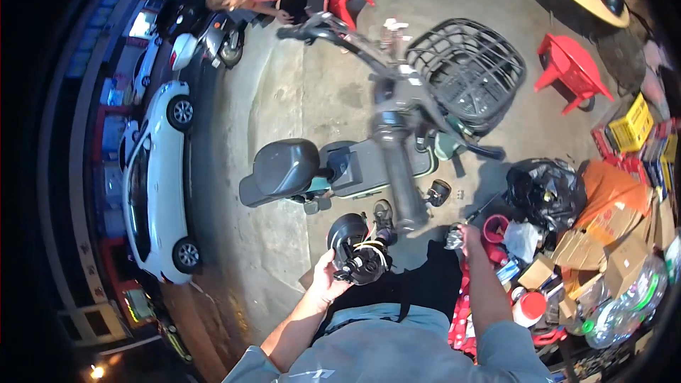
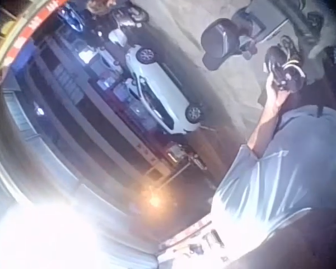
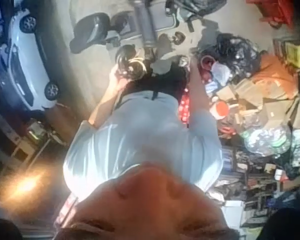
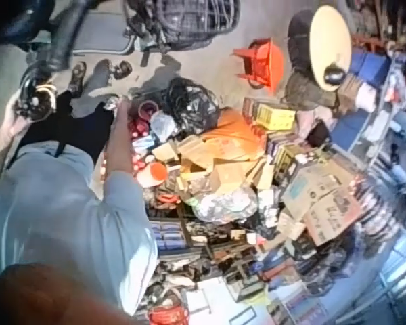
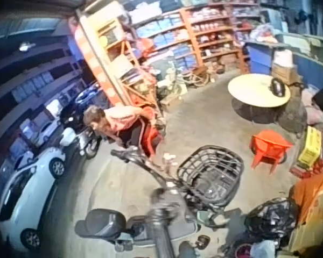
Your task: Unboxing a new headlight assembly and beginning to install its wiring into an electric scooter.
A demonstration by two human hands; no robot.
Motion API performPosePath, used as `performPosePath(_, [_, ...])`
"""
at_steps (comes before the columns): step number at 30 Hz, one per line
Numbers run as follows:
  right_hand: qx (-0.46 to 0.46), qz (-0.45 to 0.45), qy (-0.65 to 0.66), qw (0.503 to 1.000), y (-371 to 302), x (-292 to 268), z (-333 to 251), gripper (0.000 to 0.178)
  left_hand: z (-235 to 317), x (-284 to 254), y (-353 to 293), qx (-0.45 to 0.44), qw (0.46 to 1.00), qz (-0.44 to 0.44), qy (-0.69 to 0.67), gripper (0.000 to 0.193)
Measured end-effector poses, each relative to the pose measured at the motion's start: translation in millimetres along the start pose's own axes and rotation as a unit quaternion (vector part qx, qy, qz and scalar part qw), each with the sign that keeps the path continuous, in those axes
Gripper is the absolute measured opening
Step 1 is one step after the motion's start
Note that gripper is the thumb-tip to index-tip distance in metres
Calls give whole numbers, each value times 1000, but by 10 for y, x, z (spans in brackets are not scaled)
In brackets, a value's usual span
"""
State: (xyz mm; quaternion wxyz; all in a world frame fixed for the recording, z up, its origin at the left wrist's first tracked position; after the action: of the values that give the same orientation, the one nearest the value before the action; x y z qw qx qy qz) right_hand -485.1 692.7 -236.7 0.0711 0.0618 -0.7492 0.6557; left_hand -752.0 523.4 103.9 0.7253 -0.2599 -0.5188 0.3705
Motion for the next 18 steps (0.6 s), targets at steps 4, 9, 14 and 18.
performPosePath(4, [-92,-94,-81,988,-312,1394,-165,9,349,-560,-49,49,997,5,-60,57])
performPosePath(9, [-186,35,-133,973,465,1941,-314,18,529,-1393,130,28,998,43,-39,47])
performPosePath(14, [-248,109,-139,953,1278,2416,-571,19,713,-1969,189,-8,997,71,-42,52])
performPosePath(18, [-243,199,-172,934,1832,2286,-883,16,827,-2116,217,-32,994,79,-71,59])
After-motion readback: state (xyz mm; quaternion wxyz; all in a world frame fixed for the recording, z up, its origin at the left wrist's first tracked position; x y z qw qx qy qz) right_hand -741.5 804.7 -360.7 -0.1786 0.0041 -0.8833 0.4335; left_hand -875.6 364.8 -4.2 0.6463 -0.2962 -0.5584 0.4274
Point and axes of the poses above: each hand's wrist, its own y-axis towards the middle knuckle, its own x-axis out of the palm, z = x × y, the point moved 9 cm from there along y, towards the middle knuckle, and after that the axes turned 9 degrees about x, right-handed, at the moved point
